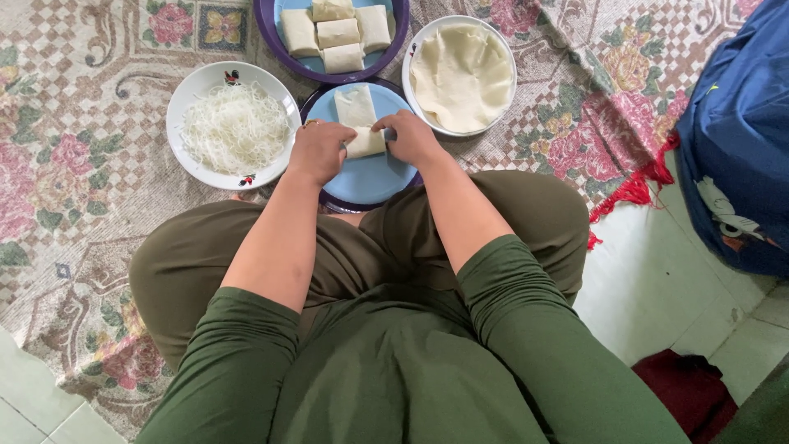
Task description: Rolling thin pastry wrappers with a white filling into cylindrical shapes while sitting on the floor.
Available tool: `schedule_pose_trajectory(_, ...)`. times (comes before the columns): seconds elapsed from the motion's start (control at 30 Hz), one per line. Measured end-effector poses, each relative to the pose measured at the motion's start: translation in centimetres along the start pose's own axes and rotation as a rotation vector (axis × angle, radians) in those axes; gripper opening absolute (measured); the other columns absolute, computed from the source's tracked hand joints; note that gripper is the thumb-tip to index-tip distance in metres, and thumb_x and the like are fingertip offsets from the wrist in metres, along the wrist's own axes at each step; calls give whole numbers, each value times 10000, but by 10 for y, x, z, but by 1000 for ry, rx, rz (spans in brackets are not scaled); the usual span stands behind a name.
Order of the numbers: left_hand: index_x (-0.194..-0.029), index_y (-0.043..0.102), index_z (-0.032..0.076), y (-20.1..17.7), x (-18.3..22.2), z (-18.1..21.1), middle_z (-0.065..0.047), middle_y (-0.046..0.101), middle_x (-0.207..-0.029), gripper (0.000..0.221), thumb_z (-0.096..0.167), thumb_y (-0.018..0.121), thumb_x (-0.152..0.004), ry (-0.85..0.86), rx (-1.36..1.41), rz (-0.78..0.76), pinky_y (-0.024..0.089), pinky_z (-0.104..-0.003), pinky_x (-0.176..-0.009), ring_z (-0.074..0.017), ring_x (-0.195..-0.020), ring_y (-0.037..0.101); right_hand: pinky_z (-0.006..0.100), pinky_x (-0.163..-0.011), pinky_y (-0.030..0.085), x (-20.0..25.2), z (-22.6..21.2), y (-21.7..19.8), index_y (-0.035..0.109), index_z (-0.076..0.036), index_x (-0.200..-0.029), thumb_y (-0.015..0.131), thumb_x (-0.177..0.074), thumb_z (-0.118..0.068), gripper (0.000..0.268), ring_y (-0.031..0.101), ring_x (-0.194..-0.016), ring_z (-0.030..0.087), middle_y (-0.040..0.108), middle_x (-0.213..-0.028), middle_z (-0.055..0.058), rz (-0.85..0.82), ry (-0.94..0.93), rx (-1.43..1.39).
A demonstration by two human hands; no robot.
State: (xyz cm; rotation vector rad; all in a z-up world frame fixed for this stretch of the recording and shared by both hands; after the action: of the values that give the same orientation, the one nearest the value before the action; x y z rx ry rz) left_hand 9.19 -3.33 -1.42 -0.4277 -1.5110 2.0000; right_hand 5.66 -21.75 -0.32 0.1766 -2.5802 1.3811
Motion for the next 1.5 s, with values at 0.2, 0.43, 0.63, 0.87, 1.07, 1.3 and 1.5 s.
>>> schedule_pose_trajectory(0.2,-1181,770,228,-18,19,12,-25,772,-1157,267,136,711,-937,-79,274,-74,525,-478,-1011,-343,-1125,698,479,-913,572,5,8,1,778,-291,-1153,753,-839,-111,363,708,-1005,346,708,-985,79,-162,49,-42)
schedule_pose_trajectory(0.43,-1104,777,209,1,22,-1,-11,789,-1074,229,128,700,-904,-238,570,-97,590,-431,-877,-247,-948,753,468,-897,580,2,21,6,769,-277,-1182,745,-858,-180,339,713,-986,320,733,-943,88,-242,97,-104)
schedule_pose_trajectory(0.63,-1173,749,221,27,14,-23,26,770,-1022,321,146,643,-880,-362,690,-96,584,-395,-870,-199,-949,730,456,-954,561,-5,24,10,772,-274,-1183,723,-888,-246,300,705,-1036,303,748,-1008,78,-252,188,-178)
schedule_pose_trajectory(0.87,-1160,721,347,48,5,-42,69,770,-1045,299,293,534,-933,-581,768,-126,559,-381,-909,-189,-1051,710,403,-922,570,-25,42,22,771,-333,-1158,718,-898,-335,265,714,-1015,224,753,-994,-9,-204,253,-160)
schedule_pose_trajectory(1.07,-1332,582,284,39,3,-44,3,776,-906,471,541,626,-939,-659,894,-61,578,-357,-867,-184,-895,755,433,-880,583,-24,25,8,791,-212,-1124,665,-941,-284,234,728,-980,292,762,-962,73,-117,212,-136)
schedule_pose_trajectory(1.3,-1381,522,181,14,3,-32,26,749,-873,569,300,781,-888,-548,745,-62,572,-403,-943,-208,-1038,714,431,-785,597,-27,17,0,779,-158,-1053,624,-949,-281,224,741,-891,294,758,-875,81,-23,175,-100)
schedule_pose_trajectory(1.5,-1308,562,158,6,1,-30,3,764,-873,473,330,741,-905,-544,671,1,604,-415,-871,-245,-1012,731,485,-770,607,-32,24,4,756,-126,-1063,587,-927,-237,243,745,-886,367,761,-884,131,40,152,-48)
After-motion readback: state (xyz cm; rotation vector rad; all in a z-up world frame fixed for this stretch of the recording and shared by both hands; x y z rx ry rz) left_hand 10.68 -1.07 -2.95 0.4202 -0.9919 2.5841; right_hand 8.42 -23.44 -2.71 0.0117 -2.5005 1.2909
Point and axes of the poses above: each hand's wrist, its own x-axis away from the middle knuckle, its own y-axis out of the palm, z = x × y, the point moved 7 cm from there along -x, towards the middle knuckle
